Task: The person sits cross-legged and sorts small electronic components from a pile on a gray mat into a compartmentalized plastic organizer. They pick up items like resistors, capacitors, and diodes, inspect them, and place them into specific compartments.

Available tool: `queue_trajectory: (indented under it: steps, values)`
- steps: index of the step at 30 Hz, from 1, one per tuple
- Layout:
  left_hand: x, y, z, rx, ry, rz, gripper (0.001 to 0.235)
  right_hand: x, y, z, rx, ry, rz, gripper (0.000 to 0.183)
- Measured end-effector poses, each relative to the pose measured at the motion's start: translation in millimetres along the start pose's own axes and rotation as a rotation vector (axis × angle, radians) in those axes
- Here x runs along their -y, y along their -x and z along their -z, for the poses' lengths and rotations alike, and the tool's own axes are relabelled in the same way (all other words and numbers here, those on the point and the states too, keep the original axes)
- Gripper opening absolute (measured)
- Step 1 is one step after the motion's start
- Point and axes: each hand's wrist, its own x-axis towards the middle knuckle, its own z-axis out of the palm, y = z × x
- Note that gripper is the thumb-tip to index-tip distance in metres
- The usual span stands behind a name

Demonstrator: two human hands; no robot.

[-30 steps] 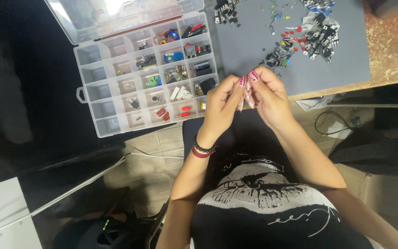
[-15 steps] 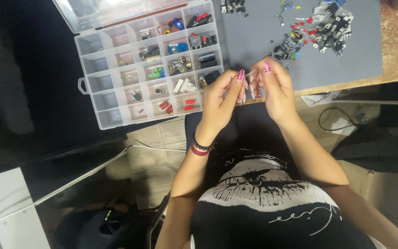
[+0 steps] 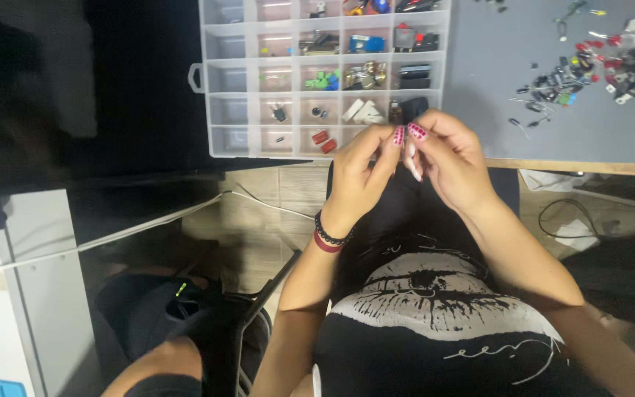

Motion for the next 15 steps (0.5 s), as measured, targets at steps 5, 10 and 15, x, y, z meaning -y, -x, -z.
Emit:
queue_trajectory:
  steps: [5,10,15]
  values:
    - [6,12,12,-0.032,0.196,0.084,0.018,-10,-4,-9,0.114,-0.169,-0.062,0.024]
    - [13,13,47,-0.14,0.061,0.055,0.012,4,-9,-6,0.176,-0.144,-0.038,0.044]
    - [12,-18,115,-0.29,-0.355,-0.084,0.009,10,-4,26,-0.02,0.174,0.01,0.033]
